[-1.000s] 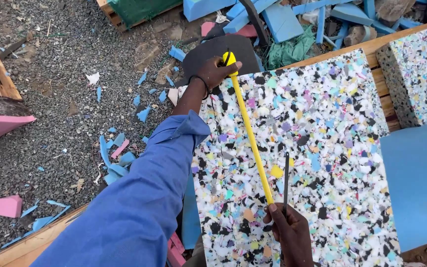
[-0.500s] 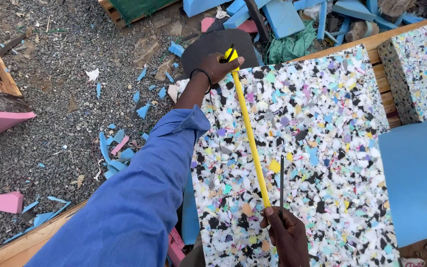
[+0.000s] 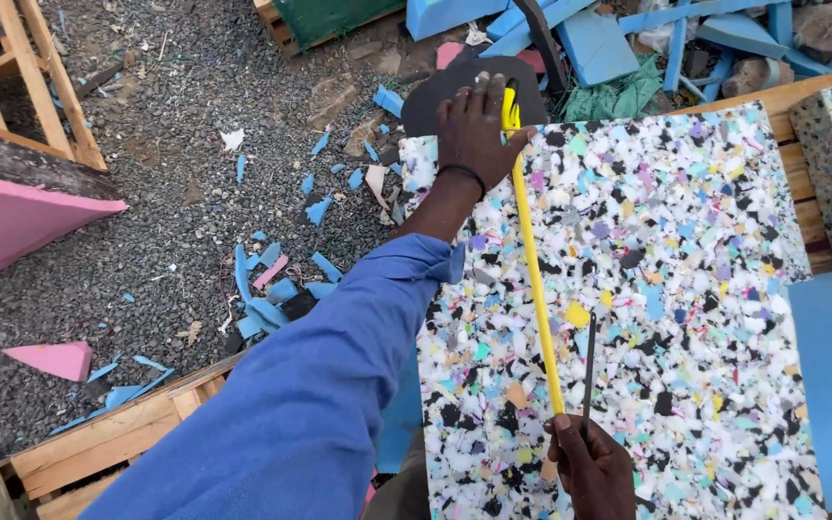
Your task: The person measures a large, multicolored speckled foam board using a yellow tape measure and a metal straight edge. They then use a long knife to cut the foam board along the measured lines, separating a section from the main piece.
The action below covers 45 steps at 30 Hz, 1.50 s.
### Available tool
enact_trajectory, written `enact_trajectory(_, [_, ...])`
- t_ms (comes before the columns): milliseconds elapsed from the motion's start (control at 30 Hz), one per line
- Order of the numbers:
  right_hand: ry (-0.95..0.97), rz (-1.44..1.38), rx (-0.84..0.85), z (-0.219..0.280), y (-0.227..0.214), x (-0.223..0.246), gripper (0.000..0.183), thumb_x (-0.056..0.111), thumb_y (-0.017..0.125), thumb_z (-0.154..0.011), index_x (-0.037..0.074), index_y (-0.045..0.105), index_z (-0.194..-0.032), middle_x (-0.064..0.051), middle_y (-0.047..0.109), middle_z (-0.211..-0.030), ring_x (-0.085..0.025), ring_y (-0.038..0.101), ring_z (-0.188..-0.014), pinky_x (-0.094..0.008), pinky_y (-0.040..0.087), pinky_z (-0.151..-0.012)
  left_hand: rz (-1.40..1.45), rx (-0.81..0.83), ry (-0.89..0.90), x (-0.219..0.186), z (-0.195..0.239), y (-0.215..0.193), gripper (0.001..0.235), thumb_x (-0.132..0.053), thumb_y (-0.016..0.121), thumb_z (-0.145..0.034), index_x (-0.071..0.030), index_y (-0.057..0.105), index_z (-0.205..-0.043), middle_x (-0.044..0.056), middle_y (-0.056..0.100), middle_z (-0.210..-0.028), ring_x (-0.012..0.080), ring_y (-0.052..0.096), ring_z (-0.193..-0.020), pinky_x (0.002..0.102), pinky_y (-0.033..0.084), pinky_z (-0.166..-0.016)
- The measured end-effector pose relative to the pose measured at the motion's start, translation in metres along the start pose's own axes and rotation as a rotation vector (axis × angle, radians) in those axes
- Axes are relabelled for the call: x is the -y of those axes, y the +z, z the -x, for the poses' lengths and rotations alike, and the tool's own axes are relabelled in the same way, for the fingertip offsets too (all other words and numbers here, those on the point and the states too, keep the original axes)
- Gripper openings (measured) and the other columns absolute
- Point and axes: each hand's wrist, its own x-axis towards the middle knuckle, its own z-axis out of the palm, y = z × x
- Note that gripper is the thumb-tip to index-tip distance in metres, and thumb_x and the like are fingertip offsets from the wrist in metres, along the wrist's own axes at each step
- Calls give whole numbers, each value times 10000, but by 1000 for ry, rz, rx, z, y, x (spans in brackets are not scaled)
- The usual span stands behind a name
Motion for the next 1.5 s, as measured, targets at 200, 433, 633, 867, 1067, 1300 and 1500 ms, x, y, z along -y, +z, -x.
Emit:
enact_trajectory(200, [28,106,-17,28,-27,-42,438,309,731,-1192,-109,861,-1168,-234,663,-843,-277,428,-587,-411,348,-587,9,153,60,-34,111,-58,1017,-884,446,-1128,-223,244,-1875,67,226,-1958,344,123,-1822,658,40,-1455])
enact_trajectory(433, [-55,106,-2,67,-76,-174,436,313,741,-1186,-99,867,-1121,-213,687,-799,-253,443,-589,-391,344,-545,45,249,131,-81,276,-94,1087,-895,539,-1110,-201,202,-1877,68,186,-1965,317,53,-1831,643,-11,-1478])
enact_trajectory(633, [-308,164,-20,109,-124,-273,471,383,745,-1108,61,778,-767,-37,498,-530,-126,421,-508,-328,300,-500,95,293,200,-133,401,-117,1265,-900,815,-1051,-229,155,-1897,30,170,-1979,358,106,-1831,666,52,-1467])
enact_trajectory(867, [-236,129,71,153,-144,-320,442,477,712,-1103,131,723,-829,-24,678,-705,-155,507,-613,-357,396,-583,95,336,277,-142,488,-162,1187,-902,738,-1180,-175,143,-1906,93,80,-1966,352,16,-1816,678,15,-1488])
enact_trajectory(1067, [-233,62,90,154,-153,-359,385,475,711,-1105,138,793,-940,-11,733,-763,-152,548,-662,-352,427,-622,125,389,328,-147,544,-189,1408,-1043,771,-1050,-178,58,-1900,144,57,-1978,367,-11,-1828,693,-15,-1487])
enact_trajectory(1300, [-253,18,104,158,-165,-356,426,417,704,-1156,138,696,-834,16,574,-689,-122,425,-595,-315,345,-557,81,461,379,-148,573,-205,1757,-1194,859,-800,-119,9,-1899,143,-70,-1959,392,-93,-1816,717,-22,-1505])
enact_trajectory(1500, [-201,56,66,145,-167,-358,352,415,720,-1141,111,792,-979,-43,751,-801,-147,492,-622,-353,420,-598,62,428,389,-146,576,-199,1488,-1004,900,-1046,-186,0,-1903,106,-95,-1948,365,-83,-1823,710,17,-1539])
